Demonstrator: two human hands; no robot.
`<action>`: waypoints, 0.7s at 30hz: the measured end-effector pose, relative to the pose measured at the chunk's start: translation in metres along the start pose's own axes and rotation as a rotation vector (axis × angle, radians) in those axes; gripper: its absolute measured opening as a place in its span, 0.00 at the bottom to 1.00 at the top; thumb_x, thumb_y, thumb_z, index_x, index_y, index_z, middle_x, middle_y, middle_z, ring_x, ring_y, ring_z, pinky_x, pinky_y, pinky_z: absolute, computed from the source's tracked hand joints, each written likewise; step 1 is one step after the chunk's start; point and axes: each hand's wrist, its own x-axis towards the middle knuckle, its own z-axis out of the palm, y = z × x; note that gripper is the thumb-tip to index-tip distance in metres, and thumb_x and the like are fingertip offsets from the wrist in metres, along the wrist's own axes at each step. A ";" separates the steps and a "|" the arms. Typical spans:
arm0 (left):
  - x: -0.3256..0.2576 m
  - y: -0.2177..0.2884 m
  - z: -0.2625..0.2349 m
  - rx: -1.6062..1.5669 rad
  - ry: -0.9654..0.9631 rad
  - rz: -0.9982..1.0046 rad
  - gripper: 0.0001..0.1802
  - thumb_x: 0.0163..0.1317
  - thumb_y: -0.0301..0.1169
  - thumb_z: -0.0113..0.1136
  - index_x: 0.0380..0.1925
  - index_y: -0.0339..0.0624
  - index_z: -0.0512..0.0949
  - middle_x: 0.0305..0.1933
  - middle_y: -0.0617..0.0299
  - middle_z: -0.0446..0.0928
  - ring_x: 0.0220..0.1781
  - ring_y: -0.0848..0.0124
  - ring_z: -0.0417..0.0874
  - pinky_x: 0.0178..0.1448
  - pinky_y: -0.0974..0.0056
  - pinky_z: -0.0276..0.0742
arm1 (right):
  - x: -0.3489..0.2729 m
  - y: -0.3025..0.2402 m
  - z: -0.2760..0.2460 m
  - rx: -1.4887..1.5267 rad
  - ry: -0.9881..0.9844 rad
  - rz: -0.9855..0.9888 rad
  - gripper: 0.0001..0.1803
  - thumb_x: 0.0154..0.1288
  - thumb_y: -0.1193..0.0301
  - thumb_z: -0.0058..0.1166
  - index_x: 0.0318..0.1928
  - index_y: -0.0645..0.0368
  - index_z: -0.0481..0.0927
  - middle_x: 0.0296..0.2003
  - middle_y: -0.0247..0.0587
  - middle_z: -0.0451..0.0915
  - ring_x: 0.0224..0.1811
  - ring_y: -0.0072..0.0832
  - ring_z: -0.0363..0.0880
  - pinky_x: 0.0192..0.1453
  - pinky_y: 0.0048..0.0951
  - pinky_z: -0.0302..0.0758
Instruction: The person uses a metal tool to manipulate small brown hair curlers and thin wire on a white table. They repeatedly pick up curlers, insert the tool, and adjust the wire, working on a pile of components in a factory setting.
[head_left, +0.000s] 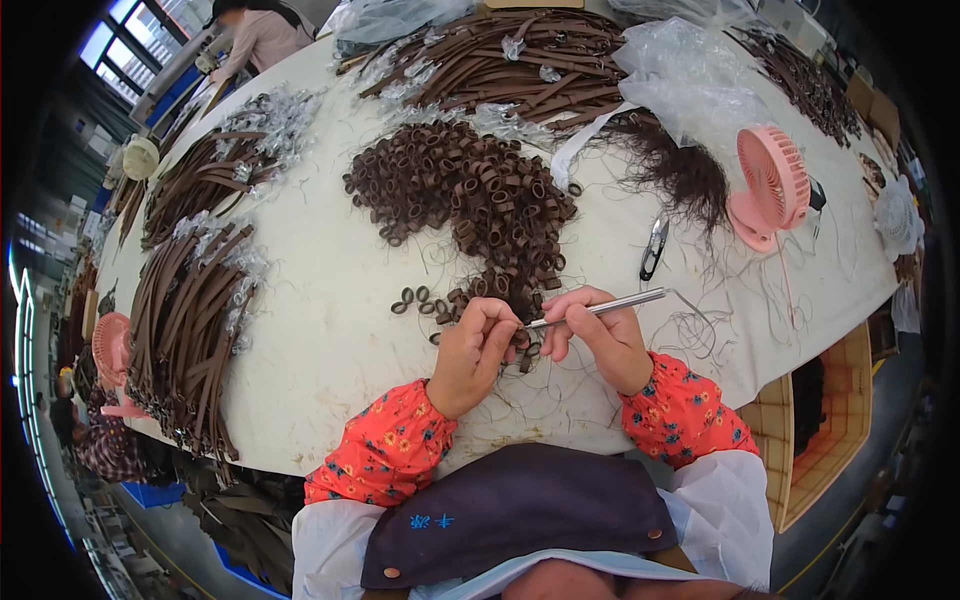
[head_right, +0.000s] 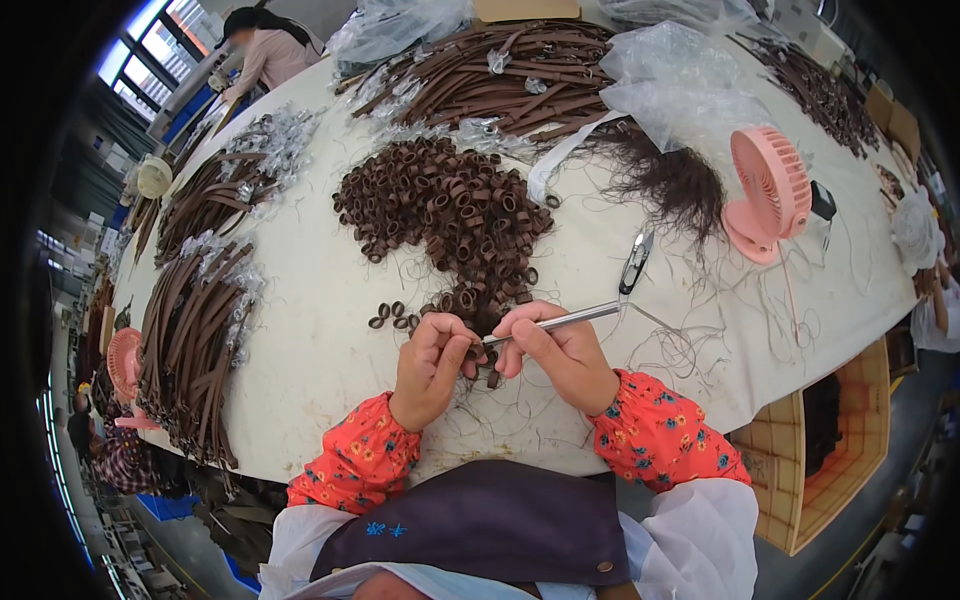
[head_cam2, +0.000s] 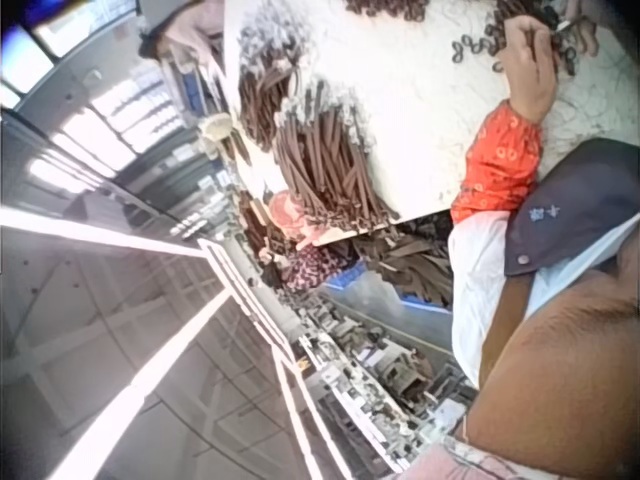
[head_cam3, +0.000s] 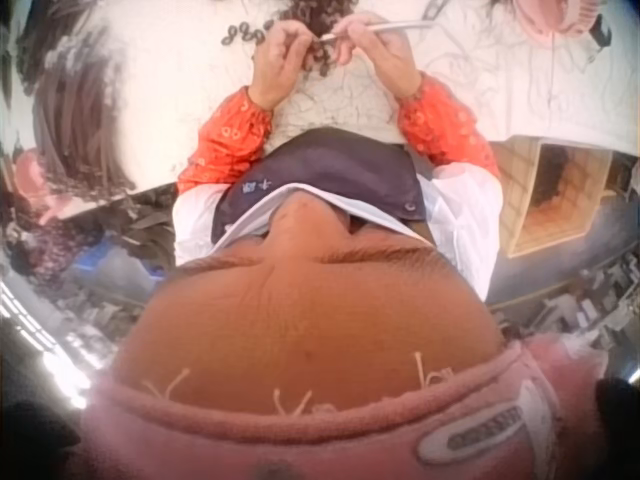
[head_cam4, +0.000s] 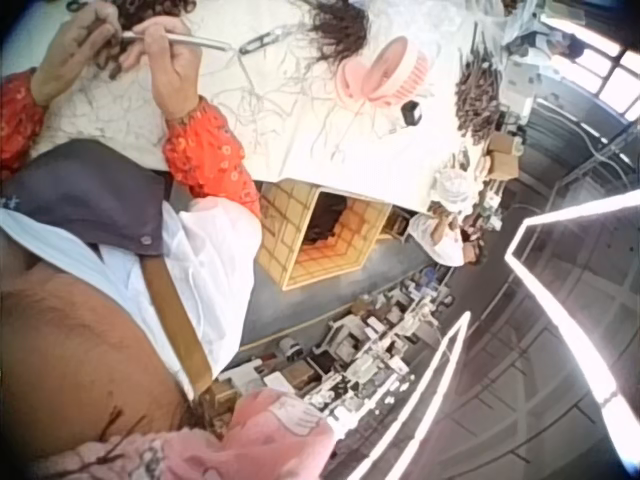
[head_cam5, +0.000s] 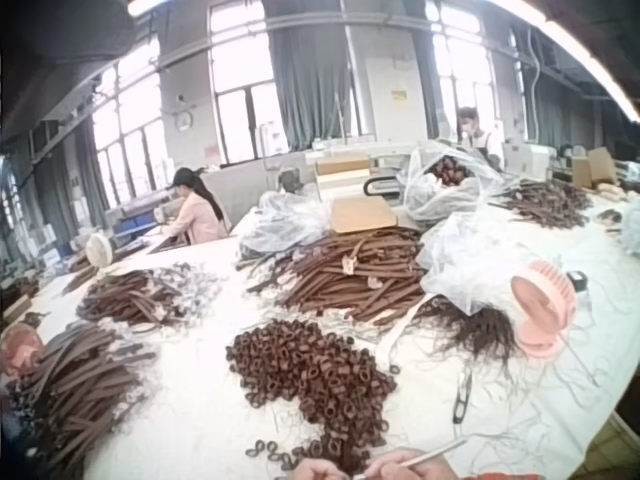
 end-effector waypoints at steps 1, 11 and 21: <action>0.000 0.000 0.000 0.008 0.001 0.002 0.05 0.71 0.27 0.46 0.41 0.37 0.67 0.33 0.61 0.76 0.28 0.79 0.74 0.31 0.75 0.71 | 0.000 0.000 0.000 -0.008 0.002 0.001 0.15 0.74 0.65 0.41 0.44 0.65 0.74 0.25 0.38 0.77 0.32 0.25 0.78 0.42 0.27 0.75; -0.001 0.000 0.006 0.112 0.062 0.098 0.05 0.70 0.26 0.48 0.41 0.37 0.69 0.26 0.63 0.77 0.26 0.80 0.77 0.29 0.74 0.71 | 0.006 0.004 0.010 -0.822 0.048 -0.428 0.15 0.59 0.74 0.60 0.46 0.60 0.74 0.32 0.39 0.79 0.31 0.26 0.78 0.41 0.28 0.75; 0.001 0.002 0.011 -0.353 0.015 -0.019 0.10 0.69 0.25 0.50 0.47 0.34 0.67 0.36 0.57 0.79 0.35 0.74 0.81 0.36 0.71 0.76 | 0.005 0.015 0.004 -0.270 0.164 -0.111 0.17 0.60 0.81 0.57 0.48 0.59 0.69 0.40 0.35 0.76 0.38 0.18 0.74 0.42 0.21 0.74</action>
